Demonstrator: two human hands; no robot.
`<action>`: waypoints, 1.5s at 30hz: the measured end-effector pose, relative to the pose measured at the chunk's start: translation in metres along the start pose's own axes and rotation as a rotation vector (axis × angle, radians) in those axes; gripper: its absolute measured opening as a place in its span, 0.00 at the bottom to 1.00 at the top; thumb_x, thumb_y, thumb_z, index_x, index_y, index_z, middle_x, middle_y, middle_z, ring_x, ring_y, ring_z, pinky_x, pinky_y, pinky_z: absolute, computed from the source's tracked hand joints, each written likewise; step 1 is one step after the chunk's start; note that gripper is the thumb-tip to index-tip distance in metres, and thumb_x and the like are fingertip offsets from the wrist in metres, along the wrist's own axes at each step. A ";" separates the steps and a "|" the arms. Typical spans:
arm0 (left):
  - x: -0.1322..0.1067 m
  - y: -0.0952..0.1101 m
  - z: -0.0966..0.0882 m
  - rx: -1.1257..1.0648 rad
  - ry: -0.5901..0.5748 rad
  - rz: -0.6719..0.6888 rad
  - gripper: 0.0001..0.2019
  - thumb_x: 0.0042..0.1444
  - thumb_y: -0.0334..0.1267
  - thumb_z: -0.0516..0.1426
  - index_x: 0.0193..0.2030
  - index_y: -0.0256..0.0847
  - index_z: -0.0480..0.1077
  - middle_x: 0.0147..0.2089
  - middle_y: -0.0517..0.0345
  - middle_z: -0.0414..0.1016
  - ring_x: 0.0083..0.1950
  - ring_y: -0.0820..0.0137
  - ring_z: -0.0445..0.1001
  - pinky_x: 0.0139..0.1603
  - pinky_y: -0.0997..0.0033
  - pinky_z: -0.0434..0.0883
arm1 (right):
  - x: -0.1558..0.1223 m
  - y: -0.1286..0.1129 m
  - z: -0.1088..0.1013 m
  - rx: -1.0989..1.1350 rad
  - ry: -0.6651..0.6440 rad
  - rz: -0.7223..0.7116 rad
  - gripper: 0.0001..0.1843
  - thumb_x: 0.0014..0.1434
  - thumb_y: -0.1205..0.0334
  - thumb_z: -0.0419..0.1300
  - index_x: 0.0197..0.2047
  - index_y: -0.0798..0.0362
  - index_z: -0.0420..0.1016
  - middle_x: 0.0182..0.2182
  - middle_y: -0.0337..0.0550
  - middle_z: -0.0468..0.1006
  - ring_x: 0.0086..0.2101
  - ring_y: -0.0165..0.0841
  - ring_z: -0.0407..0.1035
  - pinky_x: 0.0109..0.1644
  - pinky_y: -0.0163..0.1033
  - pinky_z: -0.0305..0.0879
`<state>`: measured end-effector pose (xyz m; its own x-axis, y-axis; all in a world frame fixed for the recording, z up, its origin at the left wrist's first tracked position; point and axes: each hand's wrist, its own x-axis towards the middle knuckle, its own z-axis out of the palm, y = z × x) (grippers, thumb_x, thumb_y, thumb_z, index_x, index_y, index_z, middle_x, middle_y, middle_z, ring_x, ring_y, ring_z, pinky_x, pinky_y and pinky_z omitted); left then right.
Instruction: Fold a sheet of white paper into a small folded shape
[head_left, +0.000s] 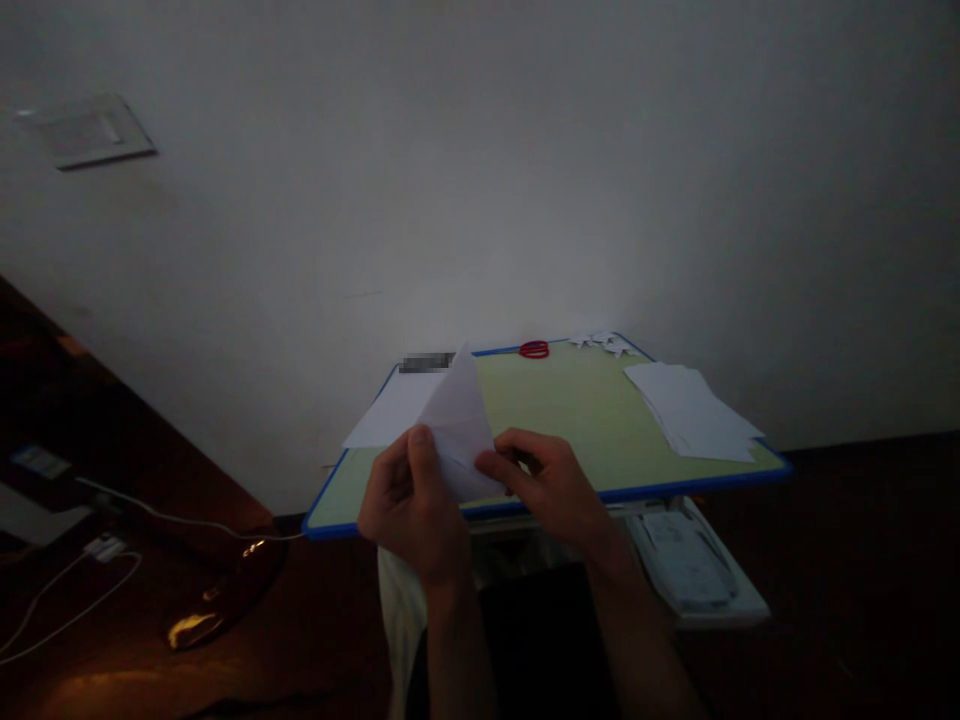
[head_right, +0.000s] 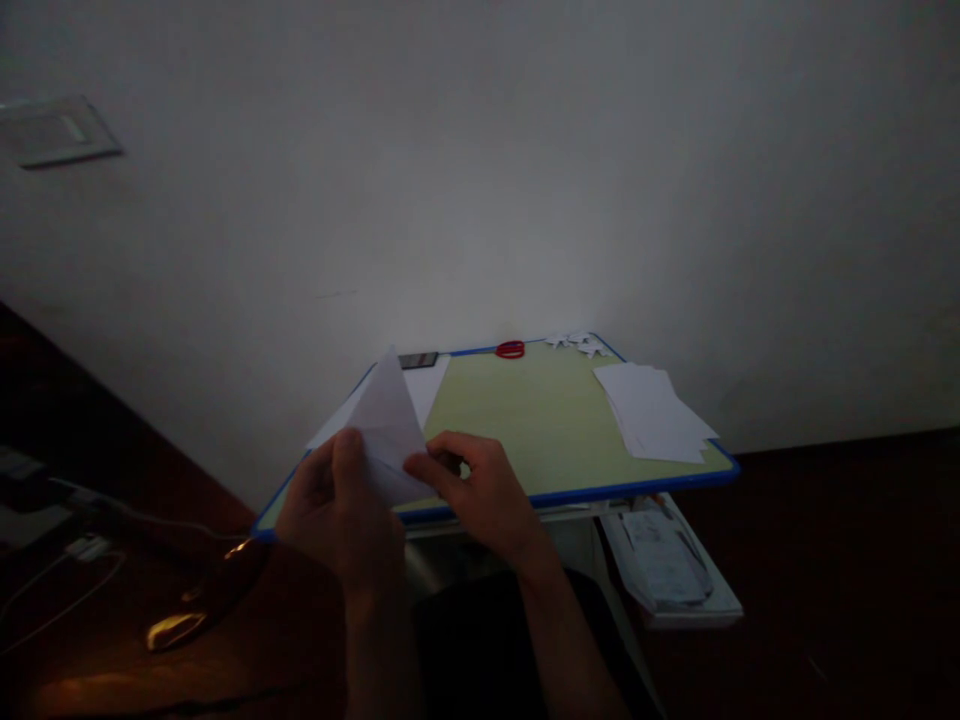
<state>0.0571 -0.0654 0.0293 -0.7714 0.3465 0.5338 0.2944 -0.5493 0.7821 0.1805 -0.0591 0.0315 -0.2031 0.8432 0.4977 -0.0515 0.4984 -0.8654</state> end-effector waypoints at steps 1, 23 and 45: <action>0.000 0.000 0.001 -0.008 0.022 -0.004 0.10 0.61 0.44 0.67 0.37 0.39 0.83 0.34 0.58 0.86 0.35 0.68 0.82 0.36 0.70 0.78 | 0.000 0.000 0.001 -0.006 0.006 -0.015 0.24 0.66 0.40 0.66 0.28 0.49 0.74 0.23 0.33 0.70 0.27 0.30 0.62 0.34 0.38 0.60; -0.005 -0.002 0.014 -0.088 0.265 -0.128 0.12 0.57 0.45 0.67 0.33 0.38 0.78 0.31 0.61 0.79 0.33 0.70 0.74 0.32 0.71 0.72 | 0.002 0.013 0.022 -0.023 0.173 -0.166 0.12 0.70 0.59 0.64 0.34 0.51 0.80 0.28 0.34 0.73 0.30 0.29 0.64 0.35 0.37 0.58; -0.018 0.006 0.010 -0.018 0.113 -0.046 0.12 0.60 0.46 0.68 0.36 0.38 0.82 0.31 0.59 0.84 0.32 0.69 0.79 0.32 0.71 0.76 | -0.002 0.011 0.030 -0.156 0.451 -0.250 0.21 0.72 0.54 0.62 0.27 0.51 0.71 0.20 0.31 0.67 0.23 0.27 0.59 0.28 0.35 0.53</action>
<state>0.0778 -0.0674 0.0276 -0.8428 0.2840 0.4573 0.2481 -0.5490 0.7982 0.1509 -0.0610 0.0196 0.2386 0.6806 0.6927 0.1082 0.6903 -0.7154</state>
